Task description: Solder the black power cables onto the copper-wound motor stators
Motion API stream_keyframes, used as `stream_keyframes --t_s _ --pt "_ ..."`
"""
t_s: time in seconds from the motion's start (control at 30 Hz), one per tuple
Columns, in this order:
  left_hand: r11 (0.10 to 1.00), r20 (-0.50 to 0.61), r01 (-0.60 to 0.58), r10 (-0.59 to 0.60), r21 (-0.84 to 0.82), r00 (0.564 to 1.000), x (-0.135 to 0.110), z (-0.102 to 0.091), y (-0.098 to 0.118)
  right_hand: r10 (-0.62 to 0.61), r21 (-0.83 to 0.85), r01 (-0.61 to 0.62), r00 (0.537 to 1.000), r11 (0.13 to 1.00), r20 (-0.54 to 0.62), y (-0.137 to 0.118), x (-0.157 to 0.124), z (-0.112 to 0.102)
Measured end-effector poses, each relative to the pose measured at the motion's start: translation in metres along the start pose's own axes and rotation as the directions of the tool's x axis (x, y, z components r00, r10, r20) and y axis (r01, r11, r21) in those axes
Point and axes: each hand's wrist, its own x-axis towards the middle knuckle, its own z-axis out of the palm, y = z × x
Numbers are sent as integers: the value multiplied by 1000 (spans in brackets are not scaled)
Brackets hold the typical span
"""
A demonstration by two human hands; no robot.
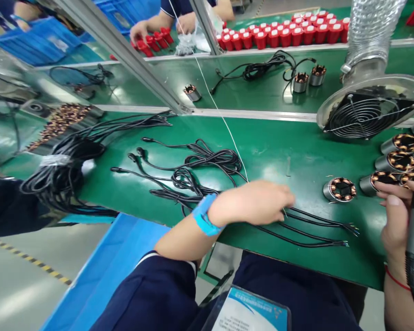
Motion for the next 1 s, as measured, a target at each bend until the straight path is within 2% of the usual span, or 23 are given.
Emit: stream_keyframes --t_s 0.1,0.17,0.27,0.4,0.5,0.63,0.7,0.8,0.93,1.0 --pt "986 75 -107 98 125 992 12 19 25 -84 42 83 996 996 6 -3 2 2" --pt "981 97 -141 129 134 987 16 24 32 -66 68 65 998 996 10 -8 2 3" --pt "986 84 -167 167 1 982 14 14 25 -35 107 31 999 994 38 -16 1 4" --pt "968 -23 -173 172 -180 985 18 2 11 -35 81 28 995 996 93 -22 1 4" --pt "981 -86 -156 147 -113 985 33 16 10 -16 91 8 996 996 88 -20 0 5" --pt "991 -91 -128 125 -32 988 53 41 19 -18 120 10 997 993 73 -16 -2 6" --pt "986 -101 -132 122 -101 987 56 44 22 -19 122 9 996 993 82 -16 -2 5" --pt "938 -132 -158 123 -310 984 53 39 19 -20 103 10 995 995 95 -18 -2 5" --pt "744 -171 -136 29 -654 985 48 29 9 14 166 -28 996 986 84 -21 -3 4" --pt "662 -206 -163 14 -732 979 48 29 5 36 203 -56 994 978 102 -21 -3 5"
